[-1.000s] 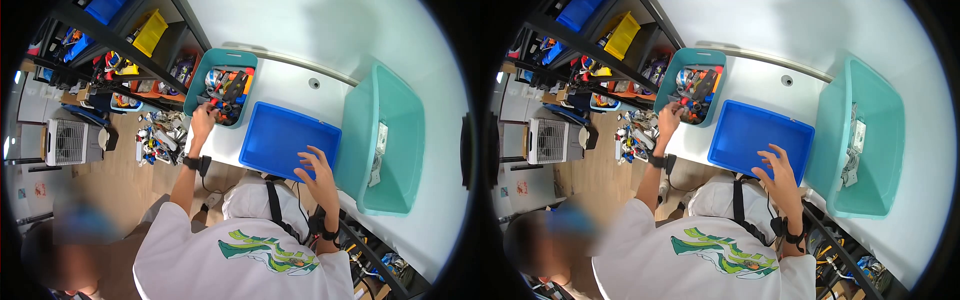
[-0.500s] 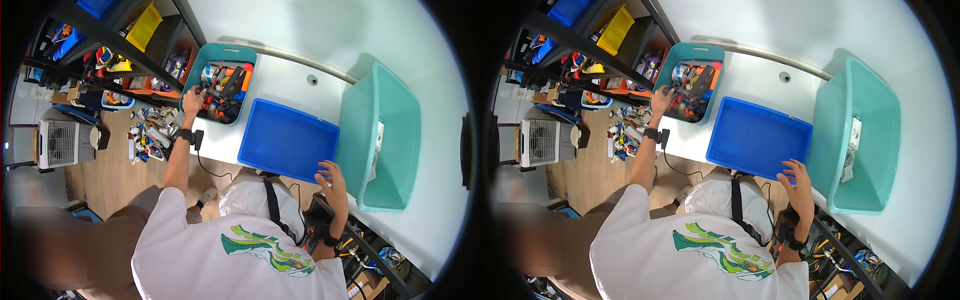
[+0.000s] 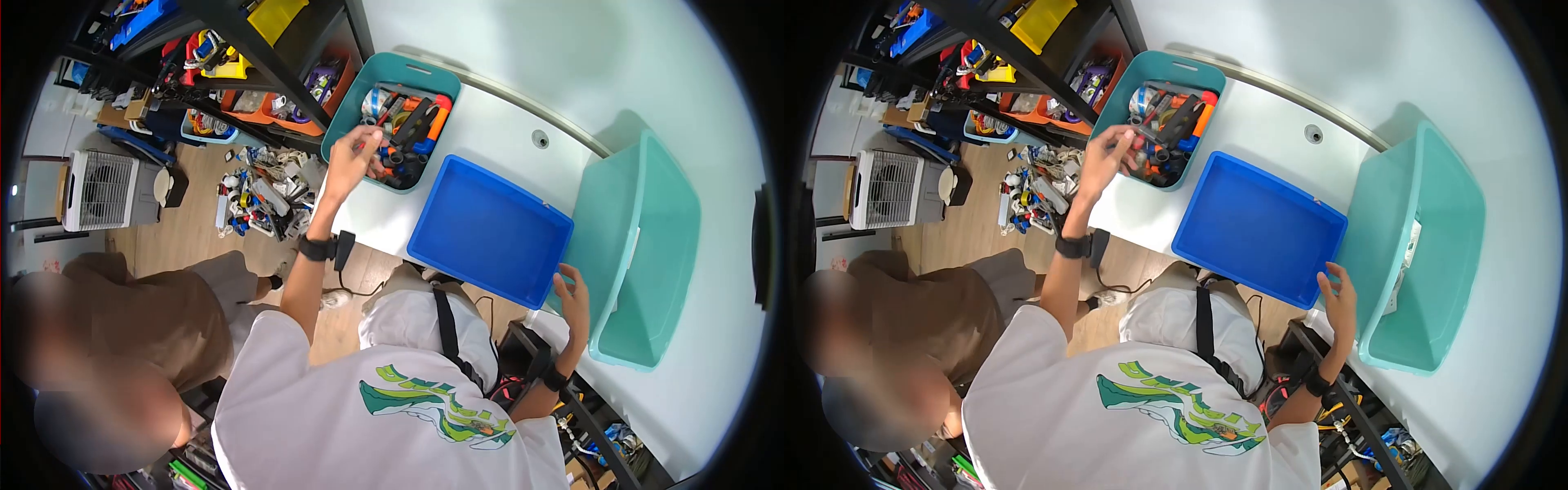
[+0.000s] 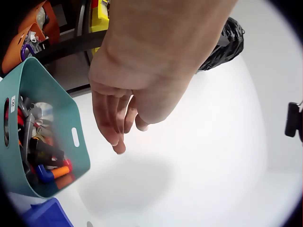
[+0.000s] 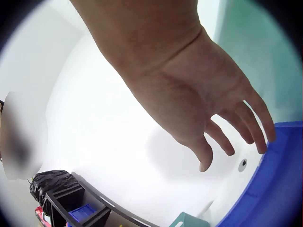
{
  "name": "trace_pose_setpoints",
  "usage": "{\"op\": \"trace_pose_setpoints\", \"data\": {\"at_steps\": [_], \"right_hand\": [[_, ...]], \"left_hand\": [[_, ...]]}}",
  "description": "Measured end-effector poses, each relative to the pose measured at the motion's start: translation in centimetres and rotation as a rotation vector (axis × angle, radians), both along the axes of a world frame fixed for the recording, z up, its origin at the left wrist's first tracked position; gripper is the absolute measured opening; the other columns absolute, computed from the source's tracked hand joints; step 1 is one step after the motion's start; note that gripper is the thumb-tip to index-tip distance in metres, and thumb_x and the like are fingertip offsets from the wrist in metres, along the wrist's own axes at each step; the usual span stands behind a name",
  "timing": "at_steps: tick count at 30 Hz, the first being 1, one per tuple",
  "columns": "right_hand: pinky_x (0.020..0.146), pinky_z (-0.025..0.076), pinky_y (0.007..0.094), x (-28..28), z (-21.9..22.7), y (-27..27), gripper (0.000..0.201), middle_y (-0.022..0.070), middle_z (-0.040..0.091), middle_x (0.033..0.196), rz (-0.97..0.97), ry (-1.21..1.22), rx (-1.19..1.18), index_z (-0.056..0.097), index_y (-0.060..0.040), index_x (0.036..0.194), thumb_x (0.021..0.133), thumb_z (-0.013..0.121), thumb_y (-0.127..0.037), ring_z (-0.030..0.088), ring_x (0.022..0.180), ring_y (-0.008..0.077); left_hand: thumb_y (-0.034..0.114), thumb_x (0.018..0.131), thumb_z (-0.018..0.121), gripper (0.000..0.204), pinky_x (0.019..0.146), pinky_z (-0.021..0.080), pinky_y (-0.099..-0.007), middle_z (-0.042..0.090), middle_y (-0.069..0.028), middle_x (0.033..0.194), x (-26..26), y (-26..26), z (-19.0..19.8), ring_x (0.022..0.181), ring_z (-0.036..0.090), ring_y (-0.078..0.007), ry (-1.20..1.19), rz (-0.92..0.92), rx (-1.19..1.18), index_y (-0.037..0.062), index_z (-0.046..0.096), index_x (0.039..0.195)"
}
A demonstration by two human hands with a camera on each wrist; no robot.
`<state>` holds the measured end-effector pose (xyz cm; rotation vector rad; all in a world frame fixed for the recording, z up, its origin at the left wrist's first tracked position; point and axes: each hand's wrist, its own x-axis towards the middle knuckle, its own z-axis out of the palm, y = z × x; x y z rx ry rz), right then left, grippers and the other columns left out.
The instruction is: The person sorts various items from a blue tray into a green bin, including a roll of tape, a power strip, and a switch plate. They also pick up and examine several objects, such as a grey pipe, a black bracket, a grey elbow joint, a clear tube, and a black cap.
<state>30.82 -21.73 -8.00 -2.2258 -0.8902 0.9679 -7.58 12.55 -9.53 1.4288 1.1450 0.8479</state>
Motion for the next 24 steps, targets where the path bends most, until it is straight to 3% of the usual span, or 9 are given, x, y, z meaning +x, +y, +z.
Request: {"op": "trace_pose_setpoints", "data": {"at_steps": [5, 7, 10, 11, 14, 17, 20, 22, 24], "right_hand": [[0.091, 0.053, 0.0391, 2.2, -1.5, -0.4, 0.051, 0.0206, 0.066, 0.127, -0.039, -0.062, 0.002, 0.061, -0.0017, 0.131, 0.097, 0.069, -0.039, 0.068, 0.107, 0.0284], [0.087, 0.055, 0.0351, 3.1, -2.8, -0.5, 0.056, 0.0197, 0.066, 0.124, -0.028, -0.135, -0.057, 0.056, -0.0007, 0.137, 0.098, 0.067, -0.040, 0.068, 0.104, 0.0266], [0.088, 0.054, 0.0384, 5.9, -8.8, -1.9, 0.067, 0.0213, 0.067, 0.122, -0.042, -0.137, -0.184, 0.052, 0.0002, 0.140, 0.094, 0.071, -0.043, 0.069, 0.105, 0.0308], [0.088, 0.054, 0.0384, 6.1, -10.6, -2.4, 0.067, 0.0213, 0.067, 0.122, -0.054, -0.146, -0.186, 0.052, 0.0002, 0.140, 0.094, 0.071, -0.043, 0.069, 0.105, 0.0308], [0.094, 0.053, 0.0430, 6.7, -16.5, -3.8, 0.075, 0.0248, 0.066, 0.125, -0.058, -0.293, -0.352, 0.048, 0.0018, 0.142, 0.089, 0.076, -0.043, 0.067, 0.111, 0.0370], [0.101, 0.049, 0.0454, 7.0, -20.5, -5.5, 0.077, 0.0289, 0.063, 0.131, -0.063, -0.280, -0.299, 0.047, 0.0053, 0.140, 0.086, 0.079, -0.039, 0.063, 0.119, 0.0413], [0.108, 0.045, 0.0469, 7.2, -22.5, -4.8, 0.090, 0.0347, 0.054, 0.139, -0.046, -0.231, -0.451, 0.038, 0.0124, 0.145, 0.086, 0.079, -0.040, 0.054, 0.129, 0.0470], [0.108, 0.045, 0.0468, 9.2, -26.5, -6.7, 0.083, 0.0348, 0.054, 0.139, -0.037, -0.224, -0.348, 0.038, 0.0116, 0.145, 0.089, 0.076, -0.036, 0.053, 0.129, 0.0482], [0.109, 0.043, 0.0469, 9.7, -25.9, -7.1, 0.081, 0.0350, 0.053, 0.140, -0.015, -0.211, -0.304, 0.038, 0.0117, 0.146, 0.090, 0.075, -0.033, 0.052, 0.131, 0.0484]], "left_hand": [[0.031, 0.102, 0.063, 0.034, 0.045, 0.048, -0.0242, 0.074, -0.0126, 0.091, 0.7, -5.4, 2.3, 0.059, 0.067, -0.0134, -0.055, -0.172, -0.118, -0.0012, 0.067, 0.113], [0.032, 0.100, 0.064, 0.033, 0.050, 0.051, -0.0271, 0.074, -0.0105, 0.088, 1.5, -7.4, 1.9, 0.061, 0.070, -0.0143, 0.159, -0.243, -0.053, 0.0007, 0.069, 0.110], [0.039, 0.098, 0.065, 0.037, 0.067, 0.058, -0.0377, 0.075, -0.0123, 0.087, 2.6, -9.7, -2.4, 0.067, 0.073, -0.0233, 0.557, -0.401, 0.039, 0.0034, 0.070, 0.106], [0.041, 0.095, 0.066, 0.040, 0.081, 0.057, -0.0449, 0.074, -0.0198, 0.096, 2.8, -10.1, -3.9, 0.083, 0.073, -0.0348, 0.657, -0.474, -0.023, 0.0021, 0.069, 0.107], [0.042, 0.094, 0.067, 0.048, 0.083, 0.056, -0.0485, 0.071, -0.0266, 0.103, 2.6, -12.1, -11.0, 0.097, 0.069, -0.0427, 0.898, -0.572, 0.080, -0.0018, 0.063, 0.113], [0.036, 0.091, 0.073, 0.049, 0.081, 0.057, -0.0529, 0.067, -0.0336, 0.100, 3.4, -12.6, -14.9, 0.093, 0.068, -0.0497, 0.883, -0.571, -0.012, -0.0071, 0.057, 0.109], [0.034, 0.087, 0.076, 0.052, 0.083, 0.057, -0.0527, 0.067, -0.0344, 0.099, 4.5, -12.4, -19.6, 0.094, 0.068, -0.0502, 0.827, -0.540, -0.055, -0.0072, 0.056, 0.110], [0.029, 0.087, 0.074, 0.048, 0.082, 0.057, -0.0532, 0.067, -0.0343, 0.099, 5.1, -12.4, -20.8, 0.094, 0.068, -0.0509, 0.823, -0.514, -0.028, -0.0070, 0.056, 0.113], [0.024, 0.087, 0.073, 0.045, 0.082, 0.057, -0.0537, 0.068, -0.0343, 0.098, 5.3, -12.5, -20.8, 0.093, 0.068, -0.0516, 0.834, -0.467, -0.013, -0.0068, 0.055, 0.116]]}}
